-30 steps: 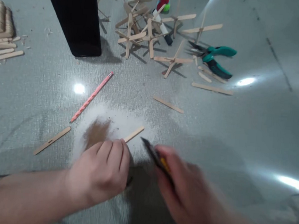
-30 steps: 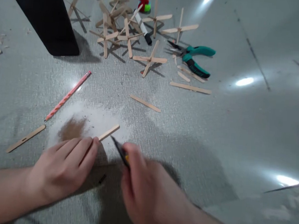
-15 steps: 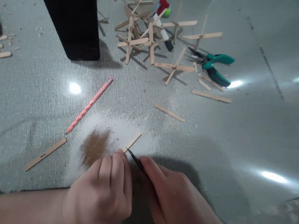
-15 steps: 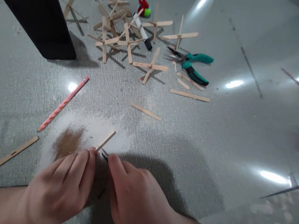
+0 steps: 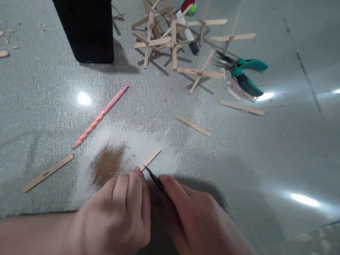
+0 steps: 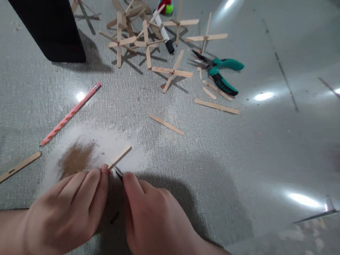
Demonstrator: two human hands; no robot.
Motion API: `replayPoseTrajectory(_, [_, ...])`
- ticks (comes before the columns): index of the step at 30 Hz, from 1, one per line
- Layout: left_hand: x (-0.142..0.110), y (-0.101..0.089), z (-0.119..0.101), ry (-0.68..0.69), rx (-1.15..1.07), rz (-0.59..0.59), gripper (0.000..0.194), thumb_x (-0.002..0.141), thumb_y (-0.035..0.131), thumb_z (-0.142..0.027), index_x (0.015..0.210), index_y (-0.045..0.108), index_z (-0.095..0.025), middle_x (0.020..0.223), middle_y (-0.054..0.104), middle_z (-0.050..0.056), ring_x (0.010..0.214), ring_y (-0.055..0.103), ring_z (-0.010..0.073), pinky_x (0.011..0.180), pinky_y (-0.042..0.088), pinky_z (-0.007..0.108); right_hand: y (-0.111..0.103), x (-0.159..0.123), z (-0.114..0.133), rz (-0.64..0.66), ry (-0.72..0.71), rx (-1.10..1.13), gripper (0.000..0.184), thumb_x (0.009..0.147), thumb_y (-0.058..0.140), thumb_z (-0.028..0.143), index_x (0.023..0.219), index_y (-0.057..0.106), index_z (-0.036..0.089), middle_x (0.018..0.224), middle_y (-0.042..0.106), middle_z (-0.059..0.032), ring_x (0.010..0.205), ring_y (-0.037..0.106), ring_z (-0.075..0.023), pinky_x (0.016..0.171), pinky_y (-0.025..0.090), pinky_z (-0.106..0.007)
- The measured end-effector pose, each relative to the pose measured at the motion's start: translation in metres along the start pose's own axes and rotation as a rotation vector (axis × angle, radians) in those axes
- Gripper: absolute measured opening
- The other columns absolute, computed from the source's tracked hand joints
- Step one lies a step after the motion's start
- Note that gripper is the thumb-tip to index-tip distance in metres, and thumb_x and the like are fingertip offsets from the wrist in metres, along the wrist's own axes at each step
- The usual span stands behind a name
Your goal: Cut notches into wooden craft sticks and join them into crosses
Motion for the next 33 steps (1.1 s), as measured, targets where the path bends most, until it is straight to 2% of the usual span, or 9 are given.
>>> replayPoseTrajectory(8, [0.0, 0.0, 0.0, 0.001, 0.005, -0.007, 0.03, 0.088, 0.049, 0.009, 0.094, 0.078, 0.007, 0.069, 0.075, 0.018, 0.048, 0.063, 0.0219, 0.038, 0.054, 0.033, -0.001, -0.002, 0.0, -0.015, -0.021, -0.015, 0.025, 0.088, 0.038, 0.008, 0.102, 0.055, 0.021, 0.075, 0.074, -0.003, 0.056, 0.069, -0.0201, 0.05, 0.043, -0.03])
replayPoseTrajectory(12, [0.0, 0.001, 0.0, -0.01, -0.004, 0.0, 0.027, 0.088, 0.05, 0.008, 0.094, 0.077, 0.008, 0.061, 0.069, 0.012, 0.044, 0.057, 0.0195, 0.034, 0.048, 0.032, 0.001, -0.004, 0.0, -0.005, 0.003, -0.085, 0.03, 0.084, 0.042, 0.006, 0.105, 0.057, 0.021, 0.081, 0.076, -0.004, 0.06, 0.072, -0.0193, 0.051, 0.043, -0.029])
replayPoseTrajectory(19, [-0.002, 0.0, -0.003, -0.033, 0.026, -0.016, 0.028, 0.089, 0.049, 0.006, 0.093, 0.077, 0.005, 0.063, 0.068, 0.01, 0.045, 0.055, 0.0185, 0.034, 0.044, 0.032, 0.01, -0.002, -0.002, 0.049, 0.058, -0.362, 0.024, 0.084, 0.047, 0.004, 0.096, 0.058, 0.021, 0.071, 0.074, -0.0037, 0.047, 0.067, -0.0202, 0.044, 0.028, -0.034])
replayPoseTrajectory(24, [-0.005, 0.005, -0.006, -0.041, 0.102, 0.018, 0.033, 0.088, 0.044, 0.008, 0.095, 0.076, 0.005, 0.066, 0.069, 0.012, 0.047, 0.056, 0.0188, 0.037, 0.047, 0.03, 0.012, 0.004, -0.001, 0.104, 0.08, -0.395, 0.023, 0.084, 0.048, 0.004, 0.098, 0.059, 0.02, 0.07, 0.073, -0.0045, 0.048, 0.068, -0.0214, 0.045, 0.024, -0.034])
replayPoseTrajectory(28, [-0.007, 0.009, 0.0, -0.087, 0.139, 0.088, 0.033, 0.085, 0.042, 0.004, 0.074, 0.071, -0.008, 0.061, 0.06, 0.008, 0.043, 0.05, 0.0172, 0.035, 0.042, 0.028, 0.015, 0.005, 0.0, 0.156, 0.072, -0.382, 0.028, 0.081, 0.049, 0.001, 0.101, 0.058, 0.019, 0.073, 0.074, -0.0038, 0.052, 0.07, -0.0195, 0.047, 0.026, -0.034])
replayPoseTrajectory(30, [-0.008, 0.015, 0.002, -0.095, 0.179, 0.187, 0.026, 0.08, 0.048, 0.001, 0.067, 0.064, -0.013, 0.056, 0.053, 0.004, 0.042, 0.048, 0.0173, 0.035, 0.04, 0.027, 0.016, 0.005, -0.001, 0.158, 0.071, -0.402, 0.03, 0.08, 0.049, 0.0, 0.102, 0.057, 0.019, 0.073, 0.074, -0.0029, 0.053, 0.069, -0.0183, 0.047, 0.025, -0.034])
replayPoseTrajectory(33, [-0.01, 0.024, 0.004, -0.092, 0.262, 0.343, 0.015, 0.075, 0.057, -0.004, 0.065, 0.06, -0.016, 0.055, 0.052, 0.003, 0.043, 0.051, 0.0182, 0.038, 0.042, 0.027, 0.018, 0.004, -0.005, 0.161, 0.08, -0.439, 0.028, 0.081, 0.051, 0.002, 0.102, 0.057, 0.02, 0.073, 0.074, -0.0022, 0.053, 0.07, -0.0179, 0.048, 0.024, -0.034])
Point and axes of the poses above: each hand's wrist, its own x-axis towards the middle knuckle, its own y-axis out of the palm, z = x × y, the point moved 9 cm from there along x, towards the middle knuckle
